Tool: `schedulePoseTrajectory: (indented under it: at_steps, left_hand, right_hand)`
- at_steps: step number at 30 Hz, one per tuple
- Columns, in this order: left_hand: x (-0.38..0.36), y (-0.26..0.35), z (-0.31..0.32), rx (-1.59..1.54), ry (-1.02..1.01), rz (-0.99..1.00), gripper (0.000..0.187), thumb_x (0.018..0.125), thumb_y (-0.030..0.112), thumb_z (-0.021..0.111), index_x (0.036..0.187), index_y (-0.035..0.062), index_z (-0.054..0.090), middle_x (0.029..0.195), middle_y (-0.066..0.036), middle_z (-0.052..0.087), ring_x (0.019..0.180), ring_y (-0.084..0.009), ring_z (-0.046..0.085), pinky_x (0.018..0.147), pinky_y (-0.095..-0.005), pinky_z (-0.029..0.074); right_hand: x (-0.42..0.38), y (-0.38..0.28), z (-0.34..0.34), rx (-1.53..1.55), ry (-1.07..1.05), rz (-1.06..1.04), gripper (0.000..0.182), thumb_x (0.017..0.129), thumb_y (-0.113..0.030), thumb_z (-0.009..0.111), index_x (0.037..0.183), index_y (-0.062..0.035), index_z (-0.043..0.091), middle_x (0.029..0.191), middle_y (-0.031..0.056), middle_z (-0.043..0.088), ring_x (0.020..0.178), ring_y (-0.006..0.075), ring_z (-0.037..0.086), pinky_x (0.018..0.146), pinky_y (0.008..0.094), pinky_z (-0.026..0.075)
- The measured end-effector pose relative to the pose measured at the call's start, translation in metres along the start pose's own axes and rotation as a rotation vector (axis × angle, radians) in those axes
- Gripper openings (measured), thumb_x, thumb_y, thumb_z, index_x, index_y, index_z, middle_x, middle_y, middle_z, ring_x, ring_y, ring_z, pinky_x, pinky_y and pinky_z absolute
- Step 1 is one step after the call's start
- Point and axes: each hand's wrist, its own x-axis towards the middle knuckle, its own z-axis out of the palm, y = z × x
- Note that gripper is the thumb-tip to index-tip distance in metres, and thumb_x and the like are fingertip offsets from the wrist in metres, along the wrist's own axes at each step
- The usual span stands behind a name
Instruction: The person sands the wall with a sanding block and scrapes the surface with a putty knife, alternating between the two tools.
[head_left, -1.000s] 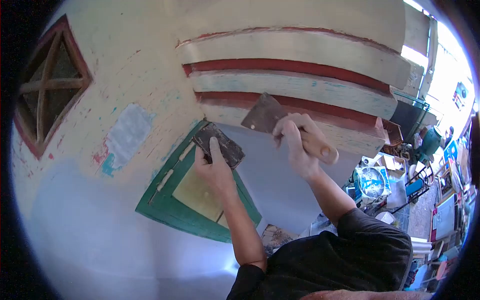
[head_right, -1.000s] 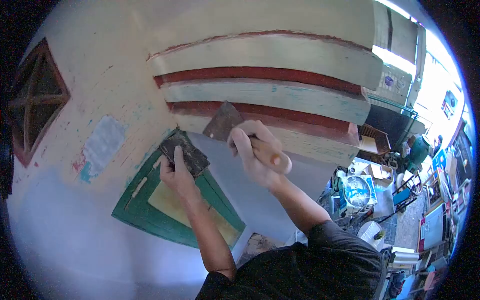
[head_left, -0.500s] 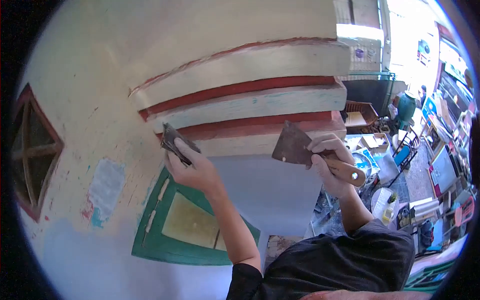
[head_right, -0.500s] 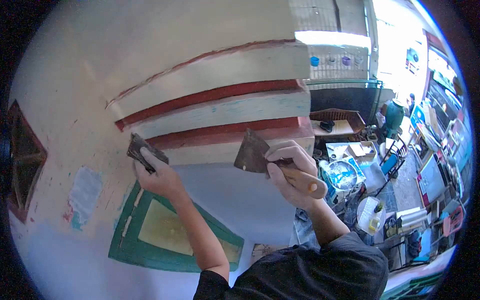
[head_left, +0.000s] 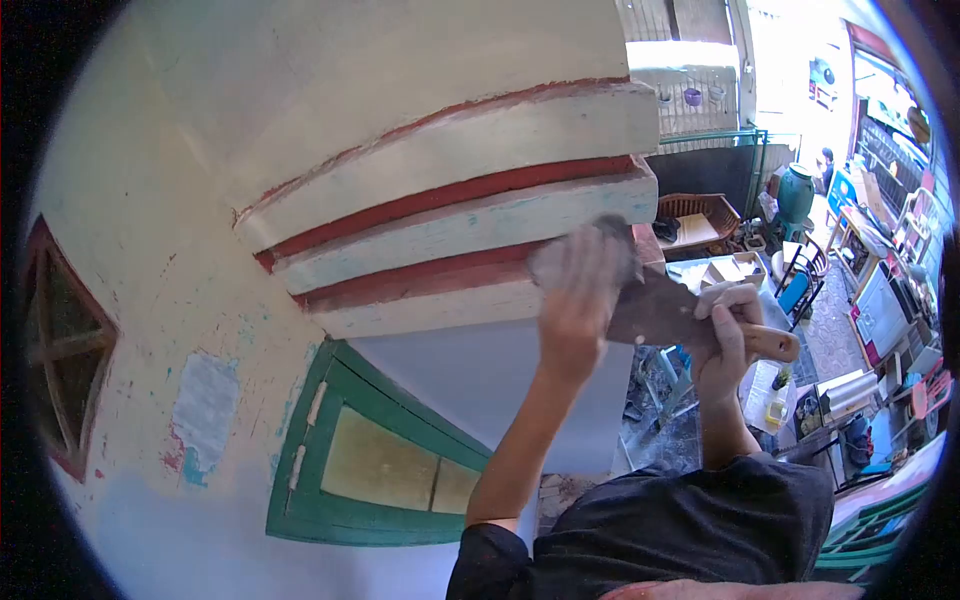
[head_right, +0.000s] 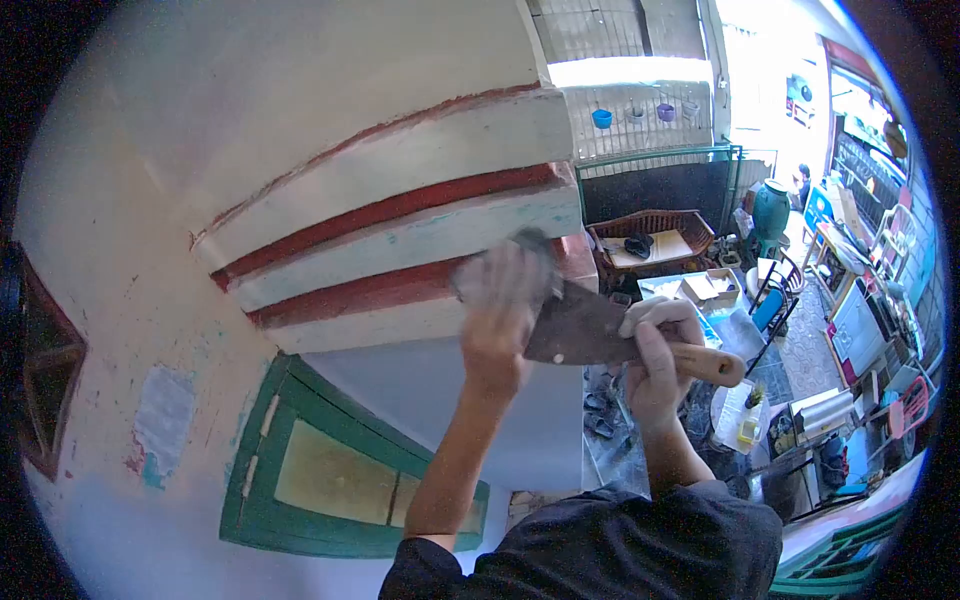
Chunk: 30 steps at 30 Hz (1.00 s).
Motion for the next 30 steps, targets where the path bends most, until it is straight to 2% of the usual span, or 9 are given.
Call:
schedulePoseTrajectory:
  at_steps: [2, 8, 11, 16, 18, 25, 28, 29, 30]
  left_hand:
    - [-0.003, 0.013, -0.007, 0.017, -0.119, 0.018, 0.054, 0.082, -0.014, 0.051, 0.133, -0.0035, 0.065, 0.140, -0.021, 0.063, 0.135, -0.0406, 0.055, 0.116, -0.0527, 0.040]
    - [0.053, -0.049, -0.073, 0.381, 0.498, -0.329, 0.040, 0.096, -0.008, 0.048, 0.134, -0.0070, 0.061, 0.135, -0.023, 0.065, 0.134, -0.0421, 0.055, 0.118, -0.0496, 0.039]
    - [0.054, -0.064, -0.050, 0.559, 0.336, -0.196, 0.036, 0.099, 0.000, 0.057, 0.134, -0.0030, 0.064, 0.140, -0.019, 0.063, 0.136, -0.0361, 0.055, 0.113, -0.0446, 0.045]
    - [-0.006, -0.002, -0.016, 0.146, 0.041, 0.033, 0.025, 0.099, -0.002, 0.056, 0.119, -0.0095, 0.068, 0.130, -0.023, 0.068, 0.115, -0.0350, 0.070, 0.098, -0.0430, 0.054]
    - [-0.043, 0.025, -0.017, 0.096, 0.033, -0.333, 0.019, 0.102, 0.002, 0.056, 0.110, -0.0087, 0.069, 0.111, -0.023, 0.074, 0.091, -0.0329, 0.075, 0.074, -0.0360, 0.057]
    - [-0.063, 0.071, -0.028, -0.295, 0.049, -0.888, 0.022, 0.106, 0.012, 0.056, 0.097, -0.0062, 0.065, 0.083, -0.011, 0.071, 0.073, -0.0119, 0.064, 0.064, -0.0291, 0.051]
    - [-0.102, 0.049, -0.021, -0.451, -0.147, -1.124, 0.027, 0.107, 0.021, 0.057, 0.099, -0.0039, 0.066, 0.086, -0.001, 0.066, 0.075, -0.0084, 0.054, 0.069, -0.0262, 0.046]
    - [-0.114, 0.047, -0.018, -0.455, -0.164, -1.119, 0.027, 0.107, 0.021, 0.057, 0.099, -0.0039, 0.066, 0.086, -0.001, 0.066, 0.075, -0.0084, 0.054, 0.069, -0.0262, 0.046]
    - [-0.116, 0.049, -0.014, -0.542, -0.107, -1.243, 0.027, 0.108, 0.021, 0.057, 0.102, -0.0031, 0.067, 0.089, 0.000, 0.066, 0.078, -0.0082, 0.054, 0.071, -0.0264, 0.046]
  right_hand:
    - [0.008, 0.002, -0.008, -0.092, 0.049, -0.221, 0.009, 0.095, -0.009, 0.056, 0.100, -0.0024, 0.051, 0.091, 0.0118, 0.057, 0.083, 0.0143, 0.052, 0.079, 0.0286, 0.044]
    - [0.006, 0.002, -0.026, -0.080, 0.084, -0.205, 0.009, 0.095, -0.007, 0.055, 0.102, -0.0025, 0.051, 0.092, 0.0124, 0.057, 0.084, 0.0145, 0.050, 0.079, 0.0287, 0.043]
    - [0.006, -0.002, -0.021, -0.078, 0.081, -0.173, 0.011, 0.094, -0.007, 0.055, 0.104, -0.0022, 0.050, 0.095, 0.0133, 0.057, 0.085, 0.0149, 0.051, 0.082, 0.0286, 0.043]
    - [0.006, 0.005, -0.013, -0.142, -0.002, -0.282, 0.017, 0.090, -0.006, 0.058, 0.104, -0.0024, 0.050, 0.105, 0.0146, 0.056, 0.088, 0.0153, 0.050, 0.085, 0.0292, 0.042]
    - [0.003, 0.008, -0.020, -0.216, -0.084, -0.286, 0.016, 0.089, -0.004, 0.058, 0.103, -0.0027, 0.051, 0.104, 0.0143, 0.055, 0.089, 0.0155, 0.050, 0.084, 0.0293, 0.041]
    - [-0.010, 0.006, -0.027, -0.266, -0.424, 0.025, 0.017, 0.090, 0.004, 0.066, 0.098, -0.0031, 0.053, 0.097, 0.0093, 0.057, 0.083, 0.0121, 0.056, 0.072, 0.0271, 0.045]
    - [-0.017, 0.012, -0.026, -0.487, -0.400, 0.259, 0.037, 0.083, -0.006, 0.076, 0.049, 0.0019, 0.062, 0.087, 0.0120, 0.068, 0.073, 0.0181, 0.065, 0.065, 0.0337, 0.051]
    - [-0.019, 0.016, -0.030, -0.487, -0.383, 0.257, 0.037, 0.083, -0.006, 0.076, 0.049, 0.0019, 0.062, 0.087, 0.0120, 0.068, 0.073, 0.0181, 0.065, 0.065, 0.0337, 0.051]
    - [-0.021, 0.019, -0.035, -0.474, -0.431, 0.285, 0.023, 0.088, -0.008, 0.075, 0.074, -0.0002, 0.059, 0.087, 0.0088, 0.065, 0.068, 0.0123, 0.064, 0.059, 0.0279, 0.049]
